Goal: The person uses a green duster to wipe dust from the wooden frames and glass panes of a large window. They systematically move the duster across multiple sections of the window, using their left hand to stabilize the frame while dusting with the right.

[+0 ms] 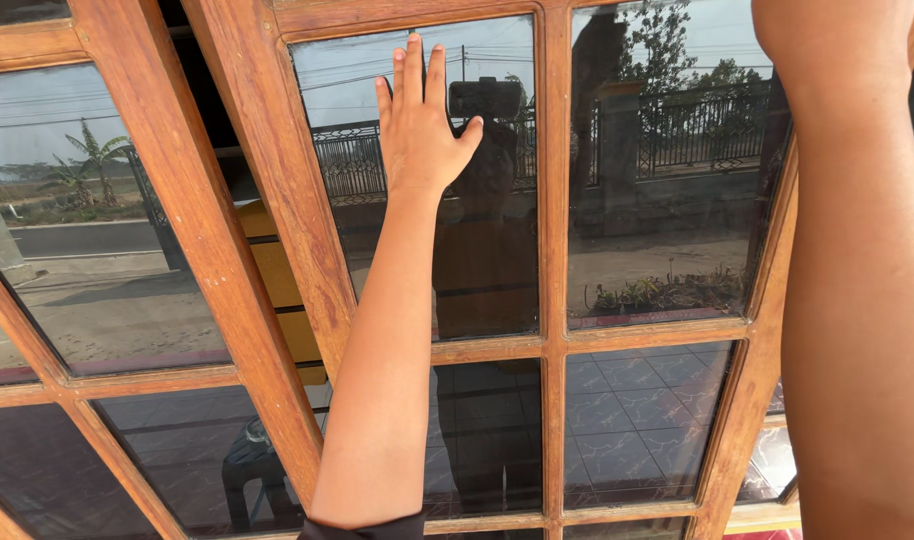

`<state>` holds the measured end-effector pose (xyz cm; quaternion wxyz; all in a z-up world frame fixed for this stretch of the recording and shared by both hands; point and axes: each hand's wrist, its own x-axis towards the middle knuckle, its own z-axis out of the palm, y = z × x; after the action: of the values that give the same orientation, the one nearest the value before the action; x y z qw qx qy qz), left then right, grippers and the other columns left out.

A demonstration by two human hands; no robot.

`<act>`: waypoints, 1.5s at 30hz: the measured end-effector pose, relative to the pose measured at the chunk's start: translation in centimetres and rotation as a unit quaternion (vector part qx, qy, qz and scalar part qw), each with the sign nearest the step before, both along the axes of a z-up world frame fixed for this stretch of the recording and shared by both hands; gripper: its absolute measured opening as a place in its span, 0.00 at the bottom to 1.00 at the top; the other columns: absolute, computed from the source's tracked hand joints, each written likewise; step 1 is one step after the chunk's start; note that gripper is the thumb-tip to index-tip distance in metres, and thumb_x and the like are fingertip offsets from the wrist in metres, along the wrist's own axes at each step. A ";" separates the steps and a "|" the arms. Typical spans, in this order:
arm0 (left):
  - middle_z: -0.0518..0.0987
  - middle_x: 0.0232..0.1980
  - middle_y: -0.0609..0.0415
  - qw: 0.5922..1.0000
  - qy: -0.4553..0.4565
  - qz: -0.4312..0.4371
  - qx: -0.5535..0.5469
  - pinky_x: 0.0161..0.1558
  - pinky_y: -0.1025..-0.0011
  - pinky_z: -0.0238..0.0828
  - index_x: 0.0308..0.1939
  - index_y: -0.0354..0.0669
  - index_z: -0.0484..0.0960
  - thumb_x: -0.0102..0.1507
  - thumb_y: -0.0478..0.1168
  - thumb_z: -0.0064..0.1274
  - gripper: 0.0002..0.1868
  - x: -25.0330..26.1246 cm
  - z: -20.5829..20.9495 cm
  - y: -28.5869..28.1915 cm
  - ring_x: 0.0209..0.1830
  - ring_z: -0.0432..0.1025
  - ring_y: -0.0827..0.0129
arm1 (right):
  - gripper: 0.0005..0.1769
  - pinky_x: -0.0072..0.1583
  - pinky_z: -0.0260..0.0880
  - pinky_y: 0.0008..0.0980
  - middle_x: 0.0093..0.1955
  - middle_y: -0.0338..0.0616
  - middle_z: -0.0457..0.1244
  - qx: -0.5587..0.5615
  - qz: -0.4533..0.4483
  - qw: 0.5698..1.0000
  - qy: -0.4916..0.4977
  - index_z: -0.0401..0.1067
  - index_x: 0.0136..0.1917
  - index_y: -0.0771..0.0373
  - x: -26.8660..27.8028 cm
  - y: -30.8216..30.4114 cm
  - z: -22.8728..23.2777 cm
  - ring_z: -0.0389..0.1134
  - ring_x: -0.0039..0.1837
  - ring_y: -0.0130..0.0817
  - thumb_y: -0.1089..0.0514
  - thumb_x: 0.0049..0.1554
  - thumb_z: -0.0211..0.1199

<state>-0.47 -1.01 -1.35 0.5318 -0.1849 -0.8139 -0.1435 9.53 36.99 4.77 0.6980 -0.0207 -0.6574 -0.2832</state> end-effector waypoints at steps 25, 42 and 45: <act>0.49 0.83 0.41 0.997 0.034 -0.073 0.008 0.80 0.41 0.34 0.79 0.46 0.56 0.62 0.57 0.63 0.48 6.4 -6.1 5.5 0.85 0.41 0.49 | 0.07 0.37 0.67 0.30 0.31 0.45 0.64 -0.019 0.119 0.991 -0.061 0.76 0.44 0.63 12.9 -4.0 -4.0 0.67 0.34 0.38 0.65 0.64 0.59; 0.46 0.85 0.41 0.990 0.101 -0.087 0.036 0.85 0.42 0.32 0.82 0.45 0.50 0.68 0.56 0.59 0.47 10.2 -4.9 5.4 0.88 0.37 0.49 | 0.24 0.44 0.74 0.52 0.38 0.69 0.68 -0.228 0.425 0.839 -0.251 0.64 0.74 0.74 11.6 -18.5 -4.7 0.73 0.42 0.62 0.65 0.65 0.54; 0.46 0.85 0.42 0.990 0.097 -0.093 0.038 0.85 0.42 0.33 0.83 0.46 0.50 0.69 0.56 0.58 0.46 10.7 -5.1 6.1 0.88 0.38 0.50 | 0.24 0.44 0.76 0.51 0.38 0.69 0.68 -0.227 0.392 0.854 -0.257 0.65 0.75 0.70 11.2 -15.7 -4.8 0.74 0.43 0.60 0.64 0.68 0.54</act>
<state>10.26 5.06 -6.44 0.5988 -0.2523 -0.7322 -0.2042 20.76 21.33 -0.05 0.5335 0.1545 -0.8127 0.1760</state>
